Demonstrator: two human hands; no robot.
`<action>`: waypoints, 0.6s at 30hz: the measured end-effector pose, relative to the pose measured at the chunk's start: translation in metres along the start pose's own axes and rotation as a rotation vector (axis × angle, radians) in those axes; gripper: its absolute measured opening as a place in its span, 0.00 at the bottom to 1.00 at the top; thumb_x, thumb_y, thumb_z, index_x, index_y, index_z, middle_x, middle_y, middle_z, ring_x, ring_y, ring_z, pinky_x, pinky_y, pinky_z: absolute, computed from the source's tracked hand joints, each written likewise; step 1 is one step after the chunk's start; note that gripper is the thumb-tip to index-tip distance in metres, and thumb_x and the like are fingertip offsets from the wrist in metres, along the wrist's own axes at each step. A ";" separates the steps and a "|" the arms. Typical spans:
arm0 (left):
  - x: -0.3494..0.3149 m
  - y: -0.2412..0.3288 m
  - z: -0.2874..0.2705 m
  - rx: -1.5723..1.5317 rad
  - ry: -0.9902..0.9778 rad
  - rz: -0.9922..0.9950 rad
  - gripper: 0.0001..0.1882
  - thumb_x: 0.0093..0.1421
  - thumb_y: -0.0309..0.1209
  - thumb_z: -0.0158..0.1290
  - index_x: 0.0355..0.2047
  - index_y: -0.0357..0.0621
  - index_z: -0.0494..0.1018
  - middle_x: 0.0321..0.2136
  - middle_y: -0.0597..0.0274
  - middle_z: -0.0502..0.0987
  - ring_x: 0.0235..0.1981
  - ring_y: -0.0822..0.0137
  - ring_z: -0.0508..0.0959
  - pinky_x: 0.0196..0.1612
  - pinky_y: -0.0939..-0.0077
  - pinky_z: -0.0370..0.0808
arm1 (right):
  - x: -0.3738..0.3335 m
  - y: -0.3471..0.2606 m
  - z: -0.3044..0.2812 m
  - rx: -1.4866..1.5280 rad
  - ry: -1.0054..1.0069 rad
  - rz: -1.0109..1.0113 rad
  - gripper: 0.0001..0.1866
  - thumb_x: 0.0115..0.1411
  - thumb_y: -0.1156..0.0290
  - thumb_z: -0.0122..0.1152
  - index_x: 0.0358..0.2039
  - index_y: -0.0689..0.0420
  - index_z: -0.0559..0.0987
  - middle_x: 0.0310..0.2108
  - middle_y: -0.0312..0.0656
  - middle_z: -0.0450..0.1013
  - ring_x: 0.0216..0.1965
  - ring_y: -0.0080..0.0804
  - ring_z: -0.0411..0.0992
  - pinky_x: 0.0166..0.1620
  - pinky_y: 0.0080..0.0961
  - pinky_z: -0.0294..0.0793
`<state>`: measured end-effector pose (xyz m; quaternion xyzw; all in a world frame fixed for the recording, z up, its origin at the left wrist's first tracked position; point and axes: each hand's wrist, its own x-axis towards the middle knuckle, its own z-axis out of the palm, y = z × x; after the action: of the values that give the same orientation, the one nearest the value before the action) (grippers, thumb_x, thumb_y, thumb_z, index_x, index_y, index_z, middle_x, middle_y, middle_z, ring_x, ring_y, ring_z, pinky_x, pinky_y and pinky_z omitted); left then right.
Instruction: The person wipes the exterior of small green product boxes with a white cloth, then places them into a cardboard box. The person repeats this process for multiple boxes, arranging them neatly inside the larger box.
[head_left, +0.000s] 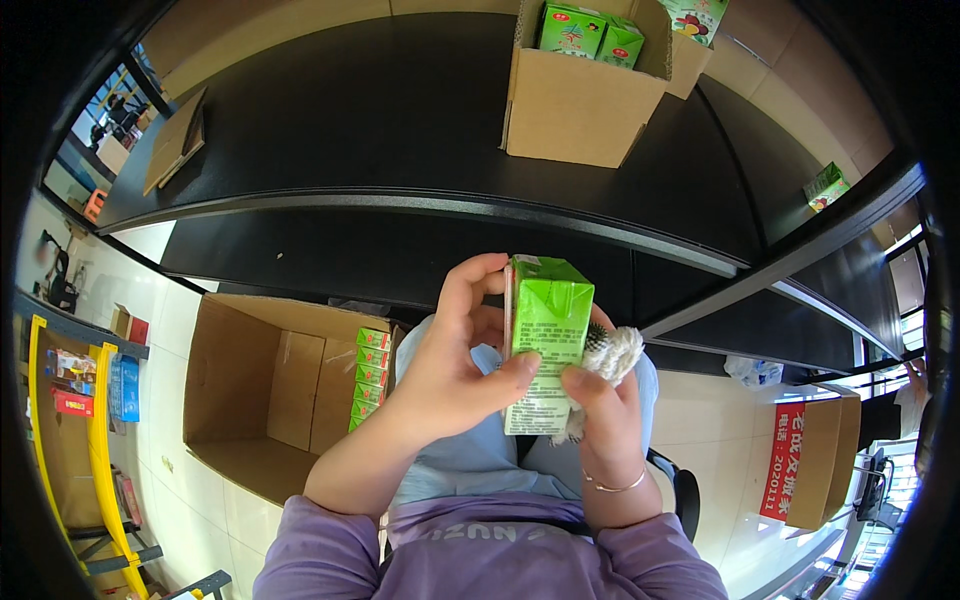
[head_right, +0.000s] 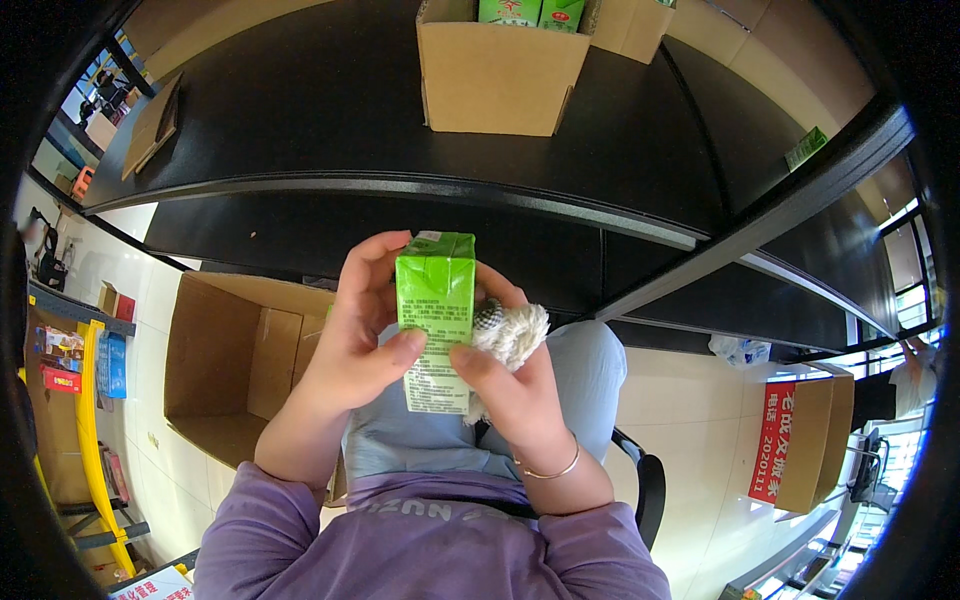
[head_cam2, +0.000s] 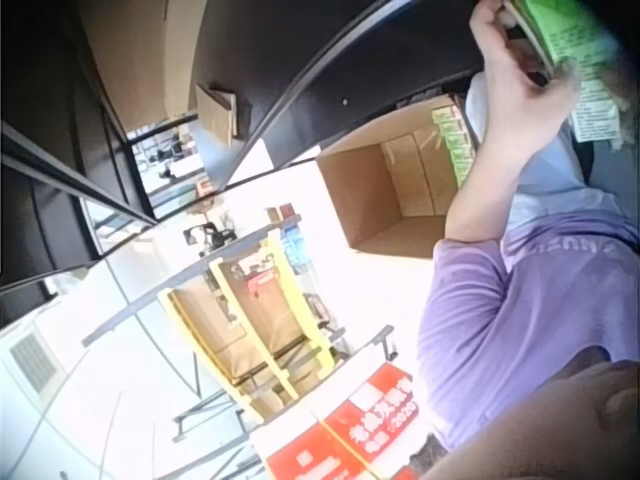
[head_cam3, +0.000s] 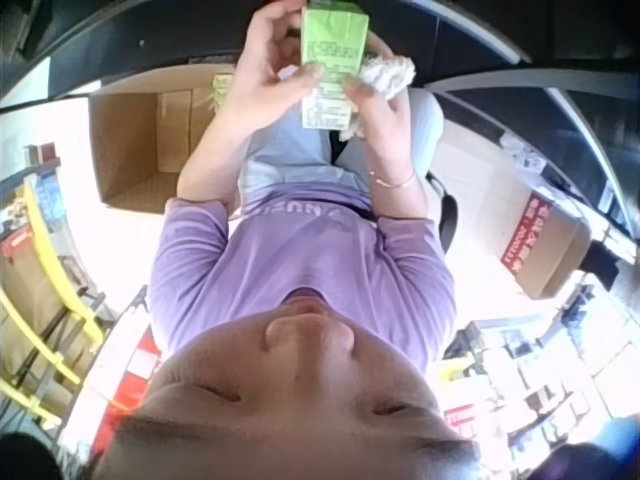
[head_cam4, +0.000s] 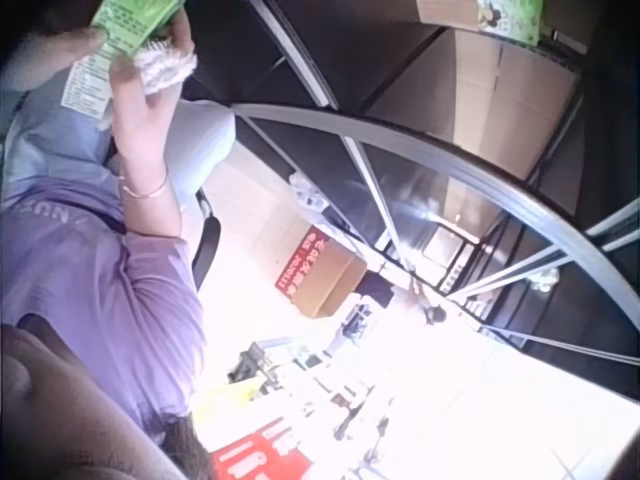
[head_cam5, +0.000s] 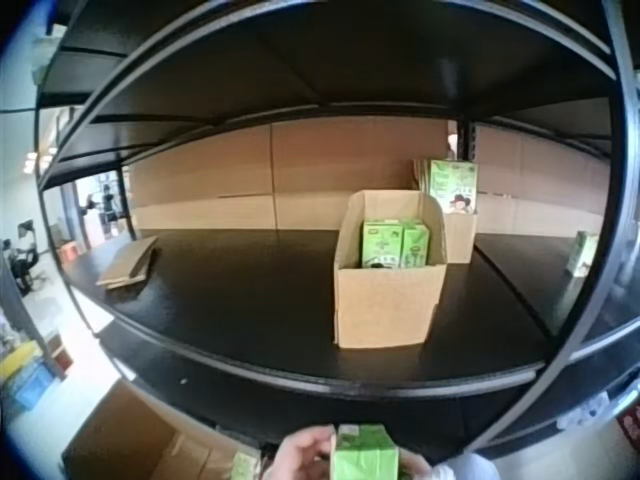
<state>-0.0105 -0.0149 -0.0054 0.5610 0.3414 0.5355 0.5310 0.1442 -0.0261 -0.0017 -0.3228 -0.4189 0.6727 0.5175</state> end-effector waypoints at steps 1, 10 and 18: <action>0.000 0.000 0.000 0.000 0.003 0.000 0.38 0.46 0.20 0.55 0.55 0.42 0.47 0.48 0.56 0.61 0.33 0.73 0.71 0.36 0.78 0.69 | 0.000 0.000 0.000 -0.003 0.005 -0.003 0.33 0.47 0.76 0.52 0.56 0.64 0.56 0.48 0.43 0.61 0.48 0.27 0.62 0.50 0.24 0.62; 0.000 0.000 0.000 0.048 0.001 0.001 0.37 0.45 0.20 0.54 0.55 0.41 0.50 0.49 0.54 0.60 0.33 0.72 0.70 0.37 0.78 0.69 | 0.000 0.002 0.000 0.000 0.014 0.021 0.34 0.47 0.77 0.52 0.56 0.63 0.56 0.48 0.41 0.60 0.48 0.25 0.61 0.51 0.23 0.60; 0.001 -0.001 -0.001 0.035 -0.003 -0.011 0.36 0.46 0.20 0.53 0.55 0.40 0.49 0.49 0.54 0.60 0.34 0.72 0.70 0.37 0.78 0.69 | 0.001 0.005 -0.001 -0.006 -0.001 -0.001 0.34 0.46 0.77 0.53 0.56 0.63 0.56 0.48 0.42 0.59 0.49 0.26 0.60 0.51 0.24 0.59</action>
<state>-0.0110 -0.0139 -0.0062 0.5690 0.3528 0.5256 0.5249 0.1427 -0.0252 -0.0062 -0.3238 -0.4216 0.6714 0.5164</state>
